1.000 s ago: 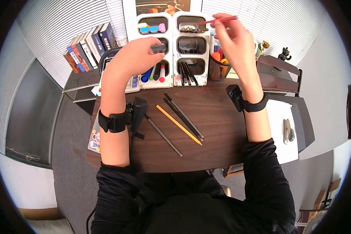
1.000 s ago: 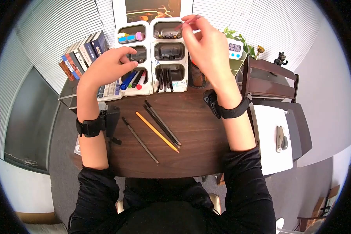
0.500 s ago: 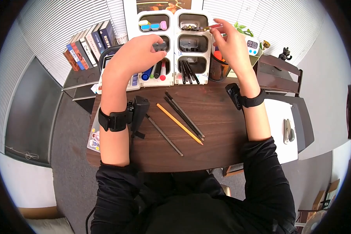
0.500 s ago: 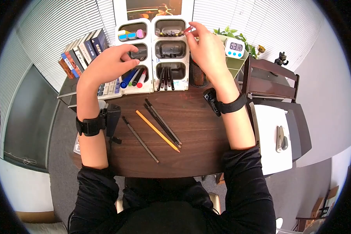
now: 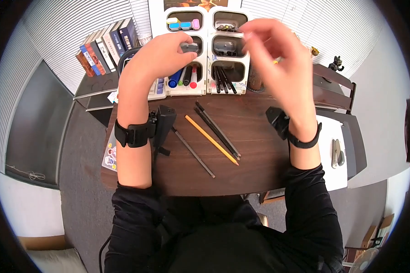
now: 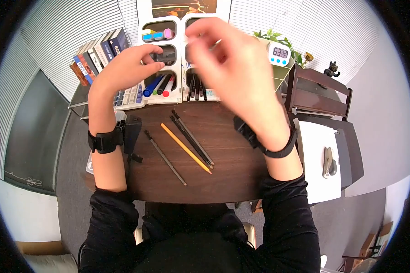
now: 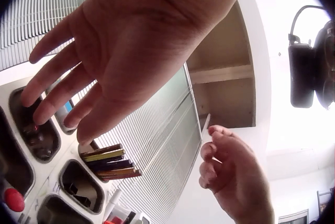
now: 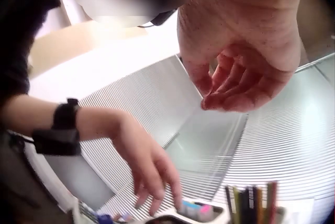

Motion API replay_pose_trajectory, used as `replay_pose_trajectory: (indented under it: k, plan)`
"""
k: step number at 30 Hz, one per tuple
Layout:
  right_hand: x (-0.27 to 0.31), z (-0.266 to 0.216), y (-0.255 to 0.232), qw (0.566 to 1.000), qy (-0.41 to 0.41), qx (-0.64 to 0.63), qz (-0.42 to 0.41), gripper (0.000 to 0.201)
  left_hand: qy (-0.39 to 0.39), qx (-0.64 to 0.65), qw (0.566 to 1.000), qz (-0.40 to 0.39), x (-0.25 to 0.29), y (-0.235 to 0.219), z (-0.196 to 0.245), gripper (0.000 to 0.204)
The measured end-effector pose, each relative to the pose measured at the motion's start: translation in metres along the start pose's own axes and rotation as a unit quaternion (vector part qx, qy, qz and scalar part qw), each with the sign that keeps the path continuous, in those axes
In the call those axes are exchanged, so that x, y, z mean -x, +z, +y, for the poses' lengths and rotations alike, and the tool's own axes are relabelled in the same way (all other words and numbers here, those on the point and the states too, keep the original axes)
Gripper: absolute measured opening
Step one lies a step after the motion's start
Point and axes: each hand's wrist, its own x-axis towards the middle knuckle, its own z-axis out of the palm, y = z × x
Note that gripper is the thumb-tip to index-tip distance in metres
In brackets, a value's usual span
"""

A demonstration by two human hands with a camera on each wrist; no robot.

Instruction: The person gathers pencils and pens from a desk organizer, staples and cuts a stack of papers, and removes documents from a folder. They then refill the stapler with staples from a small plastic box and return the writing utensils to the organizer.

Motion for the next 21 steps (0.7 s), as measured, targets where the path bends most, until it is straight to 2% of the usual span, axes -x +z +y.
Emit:
replay_pose_trajectory:
  k: [1, 3, 5, 7, 9, 11, 13, 15, 19, 21]
  plan:
    - [0.006, -0.010, 0.001, 0.997, -0.015, -0.028, -0.077, 0.011, -0.003, -0.001, 1.000, 0.000, 0.002, -0.004, -0.003, 0.037]
    - [0.020, -0.014, 0.013, 0.975, -0.095, 0.018, -0.202, 0.013, -0.017, 0.044, 0.998, 0.036, 0.007, -0.018, -0.009, 0.038]
    - [0.033, -0.013, 0.030, 0.931, -0.089, 0.078, -0.346, 0.022, -0.033, 0.031, 0.997, 0.058, 0.014, -0.028, -0.012, 0.038]
    - [0.047, -0.012, 0.049, 0.885, -0.081, 0.169, -0.426, 0.027, -0.070, -0.021, 0.995, 0.070, 0.021, -0.039, -0.009, 0.037]
    - [0.056, -0.006, 0.066, 0.836, -0.074, 0.214, -0.501, 0.029, -0.046, -0.031, 0.996, 0.066, 0.025, -0.042, -0.004, 0.030]
    - [0.060, 0.000, 0.077, 0.823, -0.059, 0.219, -0.521, 0.028, -0.047, -0.072, 0.996, 0.014, 0.030, -0.043, 0.008, 0.023]
    - [0.062, 0.003, 0.083, 0.808, -0.042, 0.224, -0.544, 0.027, 0.041, -0.119, 0.991, 0.035, 0.040, -0.024, 0.006, 0.016]
    - [0.061, 0.006, 0.086, 0.804, -0.025, 0.233, -0.547, 0.030, 0.019, -0.108, 0.989, -0.094, 0.048, -0.020, 0.019, 0.015]
    - [0.057, 0.009, 0.074, 0.826, 0.008, 0.173, -0.537, 0.034, 0.041, -0.190, 0.972, -0.136, 0.076, 0.013, 0.016, 0.014]
    - [0.037, -0.002, 0.051, 0.820, 0.175, 0.004, -0.545, 0.040, 0.061, -0.181, 0.958, -0.212, 0.092, 0.020, 0.008, 0.017]
